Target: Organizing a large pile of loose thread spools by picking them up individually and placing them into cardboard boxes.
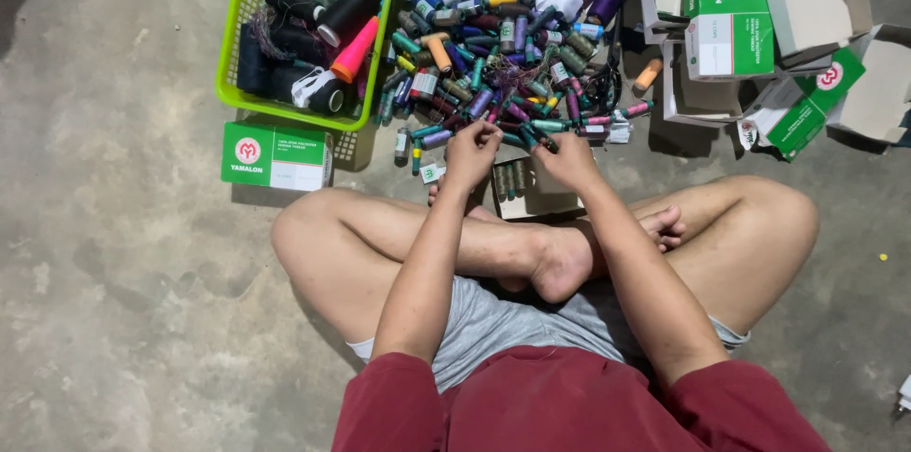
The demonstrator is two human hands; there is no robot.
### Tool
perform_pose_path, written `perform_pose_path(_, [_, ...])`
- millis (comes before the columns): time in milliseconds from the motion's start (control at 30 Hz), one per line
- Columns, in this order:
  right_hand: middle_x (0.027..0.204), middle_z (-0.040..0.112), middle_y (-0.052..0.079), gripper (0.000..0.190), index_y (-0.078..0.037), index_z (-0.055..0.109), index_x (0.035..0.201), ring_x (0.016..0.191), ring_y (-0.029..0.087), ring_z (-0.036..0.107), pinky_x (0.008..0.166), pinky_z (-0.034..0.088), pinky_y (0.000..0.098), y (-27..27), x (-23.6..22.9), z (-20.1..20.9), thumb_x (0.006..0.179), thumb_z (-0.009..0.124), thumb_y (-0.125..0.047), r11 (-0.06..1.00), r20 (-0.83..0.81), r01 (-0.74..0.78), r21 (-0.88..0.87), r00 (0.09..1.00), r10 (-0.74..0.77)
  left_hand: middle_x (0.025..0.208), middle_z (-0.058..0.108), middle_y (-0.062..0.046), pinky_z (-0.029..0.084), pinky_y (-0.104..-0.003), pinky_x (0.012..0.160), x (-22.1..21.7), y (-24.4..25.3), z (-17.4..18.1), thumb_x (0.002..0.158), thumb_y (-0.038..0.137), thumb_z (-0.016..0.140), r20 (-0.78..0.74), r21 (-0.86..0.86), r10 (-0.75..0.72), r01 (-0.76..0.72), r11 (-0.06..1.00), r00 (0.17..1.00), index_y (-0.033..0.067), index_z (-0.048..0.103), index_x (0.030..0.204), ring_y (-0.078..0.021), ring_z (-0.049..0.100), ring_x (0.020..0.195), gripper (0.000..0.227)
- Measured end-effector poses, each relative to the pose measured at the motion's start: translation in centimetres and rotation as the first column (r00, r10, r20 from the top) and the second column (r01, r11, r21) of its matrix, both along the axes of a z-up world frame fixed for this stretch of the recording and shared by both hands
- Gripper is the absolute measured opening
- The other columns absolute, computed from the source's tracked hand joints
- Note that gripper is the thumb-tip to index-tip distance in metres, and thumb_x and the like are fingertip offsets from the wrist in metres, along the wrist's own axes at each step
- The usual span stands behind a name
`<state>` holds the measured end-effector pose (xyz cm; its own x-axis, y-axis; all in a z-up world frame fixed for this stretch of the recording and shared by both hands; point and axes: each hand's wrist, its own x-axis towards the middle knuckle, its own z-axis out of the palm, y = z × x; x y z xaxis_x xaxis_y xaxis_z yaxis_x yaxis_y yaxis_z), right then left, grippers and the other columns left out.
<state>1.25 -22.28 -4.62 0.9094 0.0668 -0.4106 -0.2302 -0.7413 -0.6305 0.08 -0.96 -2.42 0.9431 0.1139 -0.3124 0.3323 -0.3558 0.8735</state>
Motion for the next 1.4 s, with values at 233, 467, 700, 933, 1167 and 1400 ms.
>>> perform_pose_path(233, [0.103,0.076,0.021,0.029,-0.007,0.078,0.111,0.107,0.044,0.069,0.091,0.054,0.0516,1.0,-1.0,3.0,0.09,0.069,-0.024,0.996,0.058,0.03,0.089,0.998,-0.035,0.082,0.077,-0.009,0.057,-0.038,0.076,-0.5,-0.2,1.5,0.09,0.02,0.071,0.072,-0.018,-0.01,0.011,1.0,0.997,0.0173,0.08,0.097,-0.0266,0.074,0.079,0.012])
perform_pose_path(467, [0.086,0.076,0.008,0.017,-0.024,0.079,0.101,0.093,0.034,0.073,0.082,0.057,0.0463,-1.2,0.7,-1.7,0.09,0.069,-0.032,0.964,0.311,0.267,-0.01,0.917,-0.251,0.085,0.076,-0.007,0.058,-0.04,0.079,-0.8,-0.7,0.1,0.086,0.022,0.074,0.13,0.038,-0.103,0.099,0.994,0.986,0.0223,0.079,0.098,-0.0275,0.074,0.084,0.013])
perform_pose_path(700, [0.077,0.074,0.011,0.018,-0.021,0.078,0.092,0.09,0.038,0.074,0.081,0.058,0.0498,-2.1,1.6,-7.0,0.086,0.071,-0.037,0.956,0.281,0.272,-0.113,0.931,-0.232,0.095,0.073,-0.007,0.056,-0.047,0.088,-1.2,-1.0,1.4,0.081,0.008,0.074,0.045,0.365,-0.474,0.427,0.827,0.879,0.0158,0.078,0.098,-0.0325,0.07,0.098,0.019])
perform_pose_path(933, [0.072,0.072,0.013,0.017,-0.016,0.076,0.088,0.085,0.04,0.073,0.076,0.057,0.049,-1.7,1.0,-4.5,0.087,0.072,-0.033,0.958,0.296,0.286,-0.025,0.917,-0.266,0.098,0.069,-0.002,0.056,-0.046,0.093,-1.1,-0.7,-1.0,0.081,0.012,0.073,0.015,0.446,-0.498,0.44,0.78,0.867,0.0203,0.073,0.095,-0.0294,0.069,0.104,0.016])
perform_pose_path(1167, [0.082,0.073,0.016,0.01,-0.014,0.075,0.096,0.091,0.039,0.072,0.08,0.056,0.0482,-3.6,-2.1,7.4,0.091,0.074,-0.023,0.926,0.312,0.323,0.194,0.875,-0.371,0.093,0.066,-0.011,0.056,-0.047,0.091,-0.6,0.1,-1.1,0.083,0.01,0.071,0.062,0.47,-0.428,0.352,0.81,0.902,0.0126,0.071,0.097,-0.0353,0.067,0.101,0.014])
perform_pose_path(1400, [0.067,0.067,0.002,0.011,-0.016,0.077,0.084,0.07,0.016,0.061,0.069,0.05,0.0319,-9.3,-1.8,0.8,0.087,0.078,-0.026,0.79,0.047,0.542,0.288,0.815,-0.577,0.094,0.073,-0.01,0.056,-0.046,0.088,-0.6,-2.4,3.4,0.09,0.009,0.067,0.174,0.333,-0.427,0.355,0.874,0.887,0.0136,0.073,0.111,-0.0341,0.07,0.095,0.021])
